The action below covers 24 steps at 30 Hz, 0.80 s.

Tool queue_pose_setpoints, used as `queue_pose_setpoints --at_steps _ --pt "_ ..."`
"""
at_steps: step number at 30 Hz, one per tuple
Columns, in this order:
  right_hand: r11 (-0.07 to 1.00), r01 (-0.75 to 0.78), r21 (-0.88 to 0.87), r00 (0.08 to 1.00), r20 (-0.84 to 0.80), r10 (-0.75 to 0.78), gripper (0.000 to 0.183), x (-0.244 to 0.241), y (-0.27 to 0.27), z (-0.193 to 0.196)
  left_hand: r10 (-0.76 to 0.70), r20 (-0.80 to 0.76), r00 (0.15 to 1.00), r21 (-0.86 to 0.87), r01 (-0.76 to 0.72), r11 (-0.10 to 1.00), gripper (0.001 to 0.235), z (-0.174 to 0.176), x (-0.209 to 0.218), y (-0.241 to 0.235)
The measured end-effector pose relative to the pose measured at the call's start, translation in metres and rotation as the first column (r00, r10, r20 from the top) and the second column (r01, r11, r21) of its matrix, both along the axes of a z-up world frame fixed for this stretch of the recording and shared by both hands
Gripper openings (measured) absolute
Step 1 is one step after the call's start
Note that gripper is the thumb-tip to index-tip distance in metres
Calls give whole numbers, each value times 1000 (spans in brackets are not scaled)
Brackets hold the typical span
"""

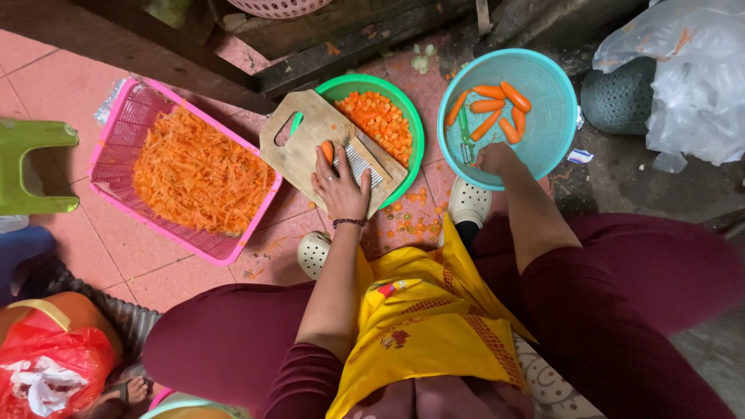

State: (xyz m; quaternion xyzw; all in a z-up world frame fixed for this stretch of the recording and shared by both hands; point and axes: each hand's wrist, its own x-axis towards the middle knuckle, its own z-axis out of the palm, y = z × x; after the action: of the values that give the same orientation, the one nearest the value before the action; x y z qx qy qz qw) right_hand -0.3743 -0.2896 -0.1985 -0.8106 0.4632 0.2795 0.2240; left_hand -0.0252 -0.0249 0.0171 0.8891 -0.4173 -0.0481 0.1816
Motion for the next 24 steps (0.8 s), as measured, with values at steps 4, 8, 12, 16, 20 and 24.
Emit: queue_pose_setpoints --at_steps 4,8,12,16,20,24 --pt "997 41 73 998 36 -43 18 -7 -7 -12 -4 -12 1000 -15 3 1000 73 0 0 0" --pt "965 219 145 962 133 -239 24 4 -3 -2 4 -15 1000 -16 -4 1000 73 -2 1 0" --pt "961 254 106 954 136 -267 21 11 1 3 1 -19 1000 -22 -2 1000 74 -1 0 1" --pt "972 226 62 966 116 -232 19 13 -3 -26 6 -19 1000 -25 -6 1000 74 -3 -1 0" --pt "995 101 24 995 18 -102 37 22 2 -13 1 -16 1000 -26 -2 1000 74 0 -1 3" --pt "996 67 54 998 13 -68 49 38 18 65 5 -24 1000 -30 -6 1000 75 -1 0 1"
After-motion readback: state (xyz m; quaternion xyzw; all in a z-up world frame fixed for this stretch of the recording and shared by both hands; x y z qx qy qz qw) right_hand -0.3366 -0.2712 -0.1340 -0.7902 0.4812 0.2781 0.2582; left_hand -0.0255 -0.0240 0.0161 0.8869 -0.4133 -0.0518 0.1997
